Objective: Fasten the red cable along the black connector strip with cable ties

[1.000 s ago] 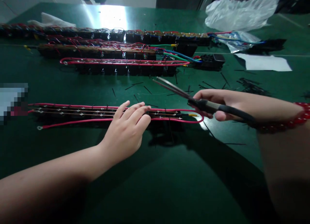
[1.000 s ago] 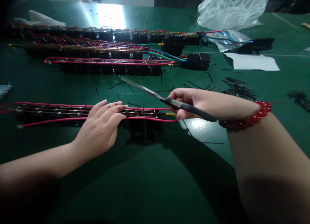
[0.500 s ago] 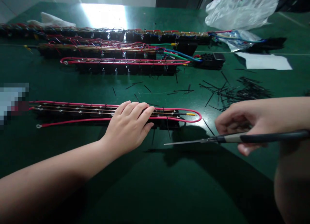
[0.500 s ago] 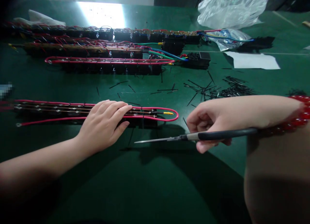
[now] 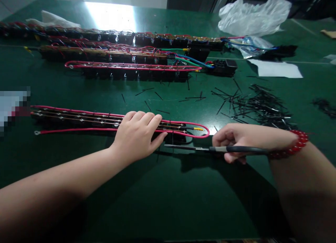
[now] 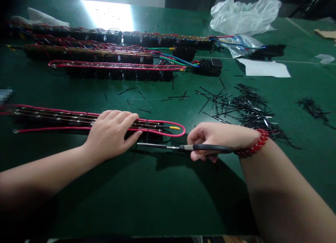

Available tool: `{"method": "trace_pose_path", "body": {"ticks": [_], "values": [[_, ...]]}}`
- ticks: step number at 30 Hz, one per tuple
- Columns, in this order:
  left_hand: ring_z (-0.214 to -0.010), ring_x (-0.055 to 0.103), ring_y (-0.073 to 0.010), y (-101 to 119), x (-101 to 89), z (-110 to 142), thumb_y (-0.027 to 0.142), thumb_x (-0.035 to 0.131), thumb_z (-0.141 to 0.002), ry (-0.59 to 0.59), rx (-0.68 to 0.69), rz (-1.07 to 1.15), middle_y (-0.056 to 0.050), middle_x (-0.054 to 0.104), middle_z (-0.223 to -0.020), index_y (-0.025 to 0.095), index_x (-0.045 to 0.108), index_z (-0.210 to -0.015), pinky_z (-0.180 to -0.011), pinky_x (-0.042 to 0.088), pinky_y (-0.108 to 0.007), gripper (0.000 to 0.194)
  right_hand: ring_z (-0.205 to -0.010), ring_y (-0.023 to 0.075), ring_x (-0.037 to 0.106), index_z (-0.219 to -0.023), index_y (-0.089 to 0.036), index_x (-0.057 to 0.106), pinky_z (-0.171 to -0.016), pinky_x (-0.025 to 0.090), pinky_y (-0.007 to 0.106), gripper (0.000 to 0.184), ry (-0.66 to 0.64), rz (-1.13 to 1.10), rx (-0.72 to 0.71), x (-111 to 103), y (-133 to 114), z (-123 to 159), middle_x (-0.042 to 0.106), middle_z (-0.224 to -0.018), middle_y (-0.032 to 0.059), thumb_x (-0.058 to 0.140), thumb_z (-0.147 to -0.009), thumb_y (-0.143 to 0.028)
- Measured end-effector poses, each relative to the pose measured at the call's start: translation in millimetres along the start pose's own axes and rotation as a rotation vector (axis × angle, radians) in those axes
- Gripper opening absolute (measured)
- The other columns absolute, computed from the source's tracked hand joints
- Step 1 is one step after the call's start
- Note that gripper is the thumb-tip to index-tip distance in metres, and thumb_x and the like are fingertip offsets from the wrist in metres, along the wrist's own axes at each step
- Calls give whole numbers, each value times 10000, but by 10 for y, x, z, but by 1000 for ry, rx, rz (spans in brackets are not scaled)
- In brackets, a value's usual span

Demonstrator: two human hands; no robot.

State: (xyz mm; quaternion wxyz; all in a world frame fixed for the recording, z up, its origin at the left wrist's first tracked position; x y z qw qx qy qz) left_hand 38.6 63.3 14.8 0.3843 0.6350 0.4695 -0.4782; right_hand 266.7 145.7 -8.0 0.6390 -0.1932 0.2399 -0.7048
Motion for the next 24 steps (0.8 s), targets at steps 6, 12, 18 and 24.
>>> {"method": "trace_pose_path", "body": {"ticks": [6, 12, 18, 24], "values": [[-937, 625, -301, 14, -3, -7, 442, 457, -925, -41, -9, -10, -104, 700, -1006, 167, 622, -1053, -800, 450, -440, 346, -582, 110, 556, -742, -179, 579, -494, 444, 211, 437, -43, 57, -33, 66, -13, -21, 617, -669, -26, 852, -571, -474], [-926, 627, -292, 13, 0, -1, 451, 446, -932, -27, -6, -31, -94, 701, -1028, 181, 622, -1071, -774, 455, -434, 351, -496, 80, 500, -725, -187, 519, -425, 384, 191, 485, -36, 37, -37, 65, -34, -11, 553, -622, -43, 810, -603, -555], [-926, 628, -291, 4, 1, 8, 462, 440, -937, -29, -14, -31, -97, 700, -1030, 184, 622, -1080, -784, 457, -432, 363, -502, 89, 533, -733, -198, 515, -449, 471, 205, 441, 23, -5, -39, -121, 77, 20, 557, -646, -48, 817, -628, -502], [-934, 628, -296, 5, 3, 10, 455, 456, -928, -23, -20, -11, -102, 701, -1039, 180, 625, -1079, -795, 456, -439, 356, -470, 65, 518, -731, -190, 512, -417, 447, 180, 429, 0, -54, -42, -164, 145, 26, 599, -680, -41, 819, -629, -473]]}}
Point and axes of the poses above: each hand's wrist, its own z-axis away from the middle knuckle, its own x-axis out of the palm, y = z × x, the point moved 6 cm from there along -z, towards the middle knuckle
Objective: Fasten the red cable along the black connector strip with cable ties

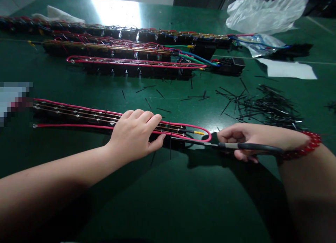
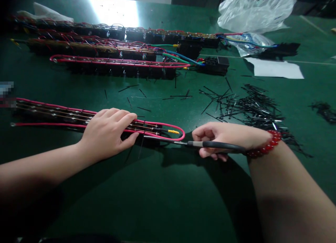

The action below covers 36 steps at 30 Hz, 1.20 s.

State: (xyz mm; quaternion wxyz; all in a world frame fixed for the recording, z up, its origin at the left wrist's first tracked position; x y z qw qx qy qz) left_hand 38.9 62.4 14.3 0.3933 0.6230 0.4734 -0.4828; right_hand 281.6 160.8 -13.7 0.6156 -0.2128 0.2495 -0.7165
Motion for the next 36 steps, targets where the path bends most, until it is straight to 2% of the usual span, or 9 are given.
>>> {"method": "trace_pose_path", "body": {"ticks": [10, 20, 24, 36], "values": [[-941, 630, -297, 11, -12, -2, 448, 448, -932, -1, 12, -9, -104, 700, -1049, 175, 617, -1083, -791, 452, -437, 355, -501, 65, 530, -790, -184, 549, -440, 469, 180, 405, 8, 23, -6, 36, -50, -23, 621, -735, -29, 818, -641, -448], [-952, 632, -298, 5, -2, 2, 455, 441, -938, 0, 9, -21, -101, 698, -1063, 175, 612, -1089, -798, 461, -444, 361, -501, 67, 521, -753, -188, 531, -440, 465, 178, 380, 20, 25, -8, 70, -93, -10, 614, -723, -19, 796, -645, -438], [-958, 633, -299, 5, 2, 6, 460, 435, -941, -1, 11, -26, -100, 695, -1070, 173, 608, -1100, -801, 463, -444, 371, -498, 69, 509, -755, -189, 546, -439, 454, 179, 341, 28, 3, 24, 82, -104, -14, 605, -696, -12, 793, -648, -398], [-955, 631, -301, 6, -5, 3, 463, 429, -945, -11, 4, -23, -105, 694, -1062, 172, 609, -1096, -810, 455, -439, 374, -433, 78, 507, -701, -209, 501, -386, 420, 179, 430, 9, -2, 75, 67, -76, -61, 540, -543, -65, 843, -577, -438]]}}
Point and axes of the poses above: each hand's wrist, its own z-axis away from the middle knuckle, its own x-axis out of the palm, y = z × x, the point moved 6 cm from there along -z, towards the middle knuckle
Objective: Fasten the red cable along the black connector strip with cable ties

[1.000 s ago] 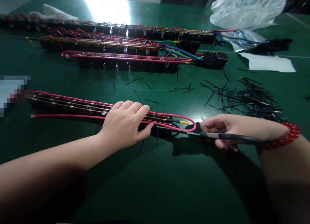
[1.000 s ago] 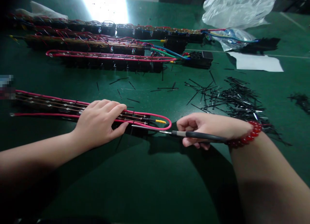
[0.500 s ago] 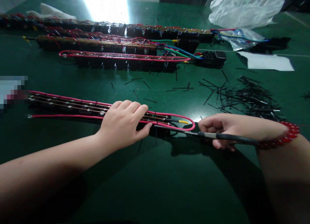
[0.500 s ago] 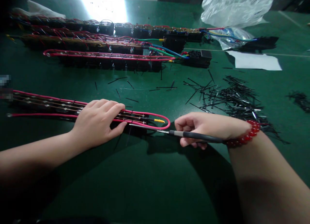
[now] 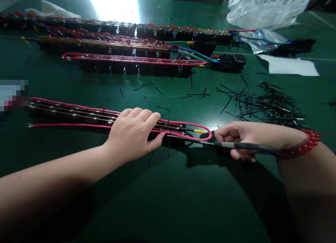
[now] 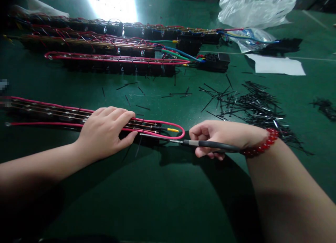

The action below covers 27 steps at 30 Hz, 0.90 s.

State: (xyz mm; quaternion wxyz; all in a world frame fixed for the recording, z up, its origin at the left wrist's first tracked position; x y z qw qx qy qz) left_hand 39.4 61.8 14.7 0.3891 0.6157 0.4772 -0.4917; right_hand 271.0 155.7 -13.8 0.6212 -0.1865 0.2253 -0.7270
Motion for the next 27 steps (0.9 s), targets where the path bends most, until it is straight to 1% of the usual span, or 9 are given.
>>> {"method": "trace_pose_path", "body": {"ticks": [3, 7, 11, 17, 19, 21, 22, 24, 27], "values": [[-966, 630, -305, -2, 6, -2, 471, 423, -944, -8, -2, -7, -104, 692, -1063, 171, 609, -1093, -814, 455, -439, 383, -417, 70, 500, -708, -208, 500, -371, 413, 169, 435, -7, -18, 2, 11, -7, -12, 544, -537, -72, 842, -572, -439], [-980, 629, -306, -5, 10, -4, 471, 425, -941, -14, -5, -5, -97, 689, -1077, 173, 600, -1113, -821, 459, -445, 386, -393, 51, 474, -706, -203, 478, -361, 420, 152, 491, -21, -39, -11, 26, -4, -30, 531, -518, -88, 857, -546, -471], [-990, 628, -305, -6, 7, -3, 472, 426, -941, -19, -10, 4, -93, 688, -1088, 176, 595, -1127, -826, 461, -446, 388, -398, 52, 492, -722, -199, 485, -362, 428, 148, 515, -21, -21, -6, 20, 12, -45, 532, -526, -88, 867, -535, -490], [-1000, 626, -303, -7, 10, -2, 481, 413, -947, -31, -20, 10, -94, 685, -1099, 175, 597, -1134, -831, 455, -440, 403, -394, 56, 509, -700, -202, 463, -359, 428, 150, 496, -25, 4, -40, 11, 5, -46, 525, -514, -92, 851, -581, -486], [-1001, 624, -305, -15, 16, 4, 484, 380, -962, -31, -24, 11, -98, 683, -1106, 174, 596, -1138, -831, 450, -443, 417, -400, 62, 525, -692, -201, 454, -360, 432, 149, 495, -25, 17, -51, 8, 4, -45, 527, -513, -90, 852, -589, -477], [-997, 621, -307, -24, 21, 14, 497, 300, -988, -27, -19, 27, -104, 682, -1107, 170, 596, -1140, -833, 444, -451, 467, -410, 67, 536, -688, -201, 451, -360, 433, 148, 500, -20, 23, -56, 3, 8, -46, 527, -512, -87, 858, -588, -474], [-993, 620, -310, -27, 21, 19, 527, 250, -995, -21, -12, 40, -109, 681, -1105, 167, 597, -1139, -834, 441, -456, 520, -412, 68, 536, -686, -201, 450, -359, 433, 146, 503, -19, 22, -57, 2, 11, -46, 525, -511, -86, 860, -586, -476], [-983, 618, -318, -25, 17, 27, 649, 181, -968, -8, 6, 66, -121, 680, -1100, 161, 603, -1129, -839, 437, -465, 665, -414, 66, 530, -685, -201, 451, -357, 434, 143, 512, -15, 18, -54, 0, 17, -46, 521, -510, -85, 864, -578, -483], [-974, 616, -327, -20, 8, 29, 838, 231, -847, -3, 13, 62, -134, 678, -1093, 156, 613, -1110, -847, 436, -468, 825, -411, 63, 521, -688, -201, 451, -355, 444, 143, 520, -15, 12, -44, 3, 26, -47, 517, -510, -86, 867, -573, -492]]}}
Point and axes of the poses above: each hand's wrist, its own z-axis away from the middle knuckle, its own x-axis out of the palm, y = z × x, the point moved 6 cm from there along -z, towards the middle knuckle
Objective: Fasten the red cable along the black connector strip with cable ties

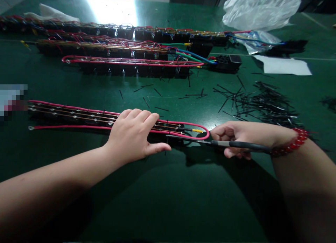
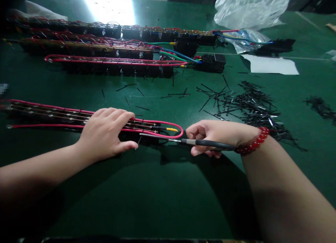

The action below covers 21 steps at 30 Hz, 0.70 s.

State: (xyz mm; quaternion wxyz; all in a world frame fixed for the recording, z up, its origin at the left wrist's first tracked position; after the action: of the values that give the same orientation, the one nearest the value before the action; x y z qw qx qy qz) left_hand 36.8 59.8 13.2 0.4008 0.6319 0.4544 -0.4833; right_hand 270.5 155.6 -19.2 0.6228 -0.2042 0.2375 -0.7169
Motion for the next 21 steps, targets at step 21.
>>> {"method": "trace_pose_path", "body": {"ticks": [21], "values": [[-990, 608, -328, 29, -13, -18, 801, 459, -809, -40, -14, -65, -118, 667, -1106, 174, 585, -1122, -850, 435, -455, 713, -397, 51, 483, -707, -197, 460, -350, 444, 136, 514, -37, -14, -6, 22, -14, -5, 513, -486, -92, 859, -597, -502]]}}
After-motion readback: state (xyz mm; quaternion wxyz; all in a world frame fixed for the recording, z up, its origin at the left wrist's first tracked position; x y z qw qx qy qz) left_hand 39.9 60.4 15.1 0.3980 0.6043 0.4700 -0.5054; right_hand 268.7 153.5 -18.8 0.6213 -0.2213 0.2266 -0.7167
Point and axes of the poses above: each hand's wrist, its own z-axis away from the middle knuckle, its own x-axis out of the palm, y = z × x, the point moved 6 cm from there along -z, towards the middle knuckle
